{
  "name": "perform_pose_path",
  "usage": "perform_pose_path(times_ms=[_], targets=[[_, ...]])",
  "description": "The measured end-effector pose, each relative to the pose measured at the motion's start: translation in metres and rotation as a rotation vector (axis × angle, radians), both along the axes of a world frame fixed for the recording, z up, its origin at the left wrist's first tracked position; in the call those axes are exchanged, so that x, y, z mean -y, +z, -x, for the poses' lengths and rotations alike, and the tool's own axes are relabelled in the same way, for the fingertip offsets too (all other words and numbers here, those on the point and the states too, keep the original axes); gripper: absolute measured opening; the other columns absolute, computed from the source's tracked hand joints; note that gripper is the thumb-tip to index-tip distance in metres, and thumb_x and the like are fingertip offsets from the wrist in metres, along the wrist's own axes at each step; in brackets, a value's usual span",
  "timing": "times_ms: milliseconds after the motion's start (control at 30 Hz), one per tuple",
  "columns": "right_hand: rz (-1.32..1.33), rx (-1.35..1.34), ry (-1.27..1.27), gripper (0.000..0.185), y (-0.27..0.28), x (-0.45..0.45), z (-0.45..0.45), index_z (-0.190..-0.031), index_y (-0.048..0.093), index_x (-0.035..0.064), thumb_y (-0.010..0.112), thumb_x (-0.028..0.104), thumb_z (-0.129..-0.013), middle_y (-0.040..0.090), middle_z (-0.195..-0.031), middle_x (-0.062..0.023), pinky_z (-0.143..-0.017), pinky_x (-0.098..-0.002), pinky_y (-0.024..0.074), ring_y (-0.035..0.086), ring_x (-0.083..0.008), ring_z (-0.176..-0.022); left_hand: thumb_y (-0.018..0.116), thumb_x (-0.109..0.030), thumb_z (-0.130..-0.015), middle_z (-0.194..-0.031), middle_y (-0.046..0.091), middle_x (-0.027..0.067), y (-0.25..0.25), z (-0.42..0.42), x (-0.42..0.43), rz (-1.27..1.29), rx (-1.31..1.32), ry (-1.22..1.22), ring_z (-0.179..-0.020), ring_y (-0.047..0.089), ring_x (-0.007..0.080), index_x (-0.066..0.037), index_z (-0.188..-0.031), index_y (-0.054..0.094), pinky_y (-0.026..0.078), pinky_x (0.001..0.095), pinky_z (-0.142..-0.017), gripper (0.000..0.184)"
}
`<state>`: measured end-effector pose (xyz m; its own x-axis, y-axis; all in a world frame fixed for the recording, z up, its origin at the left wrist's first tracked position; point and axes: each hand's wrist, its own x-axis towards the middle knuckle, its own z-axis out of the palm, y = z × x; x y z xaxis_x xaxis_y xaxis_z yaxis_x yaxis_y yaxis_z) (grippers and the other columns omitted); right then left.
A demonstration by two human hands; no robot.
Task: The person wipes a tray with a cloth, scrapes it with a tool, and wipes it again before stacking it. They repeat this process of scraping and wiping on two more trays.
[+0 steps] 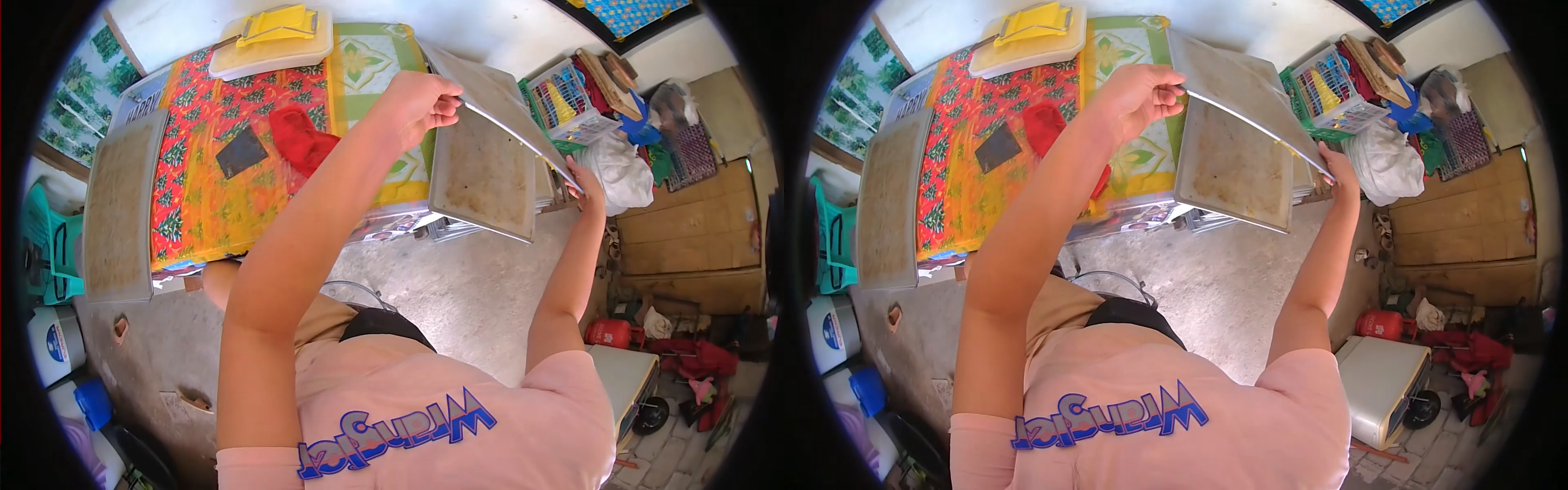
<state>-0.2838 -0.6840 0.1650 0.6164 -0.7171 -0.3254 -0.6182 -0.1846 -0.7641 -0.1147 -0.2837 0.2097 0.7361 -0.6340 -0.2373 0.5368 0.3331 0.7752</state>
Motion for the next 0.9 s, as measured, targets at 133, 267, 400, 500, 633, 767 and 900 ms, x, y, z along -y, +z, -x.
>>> perform_pose_path(times_ms=[133, 267, 400, 500, 633, 767, 900], targets=[[0.016, -0.001, 0.019, 0.039, 0.012, -0.008, -0.006, -0.075, 0.064, 0.0103, 0.06, 0.043, -0.094, 0.052, -0.058, 0.004, -0.036, -0.0217, 0.0253, 0.04, -0.0047, -0.042, 0.067, -0.005, -0.085, -0.076, 0.058, 0.0055, -0.011, 0.0, -0.004, 0.025, -0.048, 0.01, -0.064, 0.055, 0.0137, -0.001, -0.09, 0.061, 0.052, 0.0396, -0.078, 0.009], [-0.039, 0.044, 0.13, 0.039, 0.0, -0.025, 0.003, -0.08, 0.066, 0.0156, 0.06, 0.053, -0.092, 0.056, -0.062, 0.0059, -0.042, -0.0195, 0.0322, 0.049, -0.005, -0.051, 0.064, -0.005, -0.087, -0.077, 0.058, 0.0053, -0.048, 0.0, -0.016, 0.039, -0.088, -0.066, -0.06, 0.056, 0.0141, -0.001, -0.097, 0.06, 0.053, 0.0414, -0.079, 0.011], [-0.334, 0.211, -0.011, 0.053, -0.049, -0.019, 0.027, -0.1, 0.066, 0.007, 0.053, 0.058, -0.094, 0.062, -0.082, -0.0012, -0.064, -0.0266, 0.0423, 0.057, -0.0128, -0.074, 0.061, -0.007, -0.088, -0.078, 0.059, 0.0042, -0.062, 0.013, -0.018, -0.013, -0.079, -0.012, -0.055, 0.055, 0.0136, 0.001, -0.117, 0.055, 0.053, 0.0414, -0.08, 0.03], [-0.621, 0.683, -0.477, 0.067, -0.063, -0.084, 0.045, -0.112, 0.063, 0.0082, 0.046, 0.069, -0.091, 0.061, -0.104, -0.0044, -0.08, -0.0338, 0.0418, 0.054, -0.0195, -0.098, 0.059, -0.007, -0.089, -0.082, 0.06, 0.0035, -0.072, 0.011, -0.014, 0.004, -0.101, -0.009, -0.052, 0.055, 0.0122, 0.001, -0.129, 0.048, 0.053, 0.0406, -0.08, 0.043], [-0.361, 0.647, -0.432, 0.075, -0.099, -0.138, 0.064, -0.122, 0.061, 0.0121, 0.042, 0.076, -0.088, 0.056, -0.119, -0.0025, -0.084, -0.0385, 0.0402, 0.048, -0.0201, -0.108, 0.059, -0.007, -0.089, -0.082, 0.062, 0.0019, -0.077, 0.01, -0.014, 0.02, -0.094, -0.029, -0.052, 0.055, 0.0109, -0.001, -0.129, 0.05, 0.053, 0.0403, -0.081, 0.041], [-0.332, 0.602, -0.086, 0.073, -0.093, -0.203, 0.057, -0.124, 0.062, 0.0127, 0.046, 0.074, -0.088, 0.056, -0.118, 0.001, -0.08, -0.034, 0.04, 0.049, -0.0147, -0.103, 0.059, -0.008, -0.089, -0.081, 0.062, 0.0006, -0.077, 0.017, -0.019, -0.013, -0.085, -0.073, -0.052, 0.055, 0.0106, -0.002, -0.126, 0.053, 0.053, 0.0395, -0.081, 0.038], [-0.438, 0.763, -0.191, 0.038, -0.08, -0.22, 0.041, -0.109, 0.067, 0.0129, 0.064, 0.047, -0.092, 0.062, -0.101, 0.0034, -0.078, -0.0316, 0.0407, 0.052, -0.0107, -0.095, 0.06, -0.009, -0.089, -0.079, 0.062, -0.0005, -0.088, 0.016, -0.019, -0.042, -0.092, -0.072, -0.052, 0.054, 0.0096, -0.004, -0.123, 0.056, 0.053, 0.0389, -0.08, 0.034]])
